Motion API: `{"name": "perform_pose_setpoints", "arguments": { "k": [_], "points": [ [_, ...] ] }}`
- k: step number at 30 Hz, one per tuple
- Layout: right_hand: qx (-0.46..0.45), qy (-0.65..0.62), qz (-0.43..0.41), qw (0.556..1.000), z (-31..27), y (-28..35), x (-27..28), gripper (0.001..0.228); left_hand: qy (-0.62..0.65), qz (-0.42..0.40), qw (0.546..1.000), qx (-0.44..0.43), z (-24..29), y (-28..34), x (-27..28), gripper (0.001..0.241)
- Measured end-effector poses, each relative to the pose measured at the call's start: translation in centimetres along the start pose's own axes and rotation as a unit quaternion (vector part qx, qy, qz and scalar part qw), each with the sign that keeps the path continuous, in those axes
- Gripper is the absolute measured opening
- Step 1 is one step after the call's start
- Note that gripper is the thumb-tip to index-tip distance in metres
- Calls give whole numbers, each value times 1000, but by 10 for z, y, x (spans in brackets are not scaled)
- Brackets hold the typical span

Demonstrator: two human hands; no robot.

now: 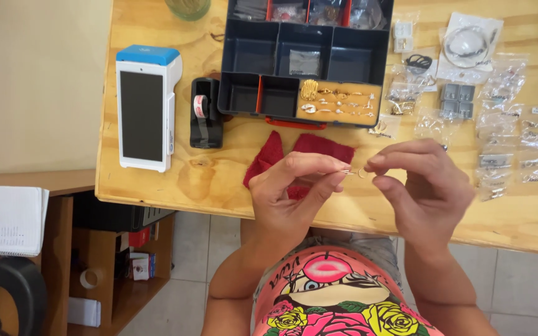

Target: Sorting and packaging small jewelry items into plastic bags and a storage container.

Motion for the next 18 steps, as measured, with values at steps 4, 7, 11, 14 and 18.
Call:
{"name": "perform_pose_setpoints", "arguments": {
  "k": [4, 7, 11, 14, 18],
  "points": [
    [77, 10, 9, 997, -32, -24, -14, 12, -6, 15, 999, -51, 22, -8, 0, 9],
    [88, -23, -5, 996, -37, -30, -20, 7, -19, 32, 996, -82, 33, -10, 3, 9],
    [119, -6, 14, 993, -45, -31, -20, 11, -101, 37, 983, -145, 46, -13, 4, 12],
    [115, -12, 22, 993, -46, -30, -20, 12, -97, 47, 981, -161, 50, -12, 6, 10],
    [117, -27, 30, 992, -46, -27, -19, 10, -38, 47, 988, -139, 42, -13, 5, 6]
  ]
}}
Point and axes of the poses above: each hand's wrist, its own y-axis away from the middle knuckle, its own x-axis out of the back of the hand, z = x × y, the point moved 9 cm from there along -y, towards the middle knuckle, and after that the axes turned 3 degrees about -y, right-handed, at the moved point
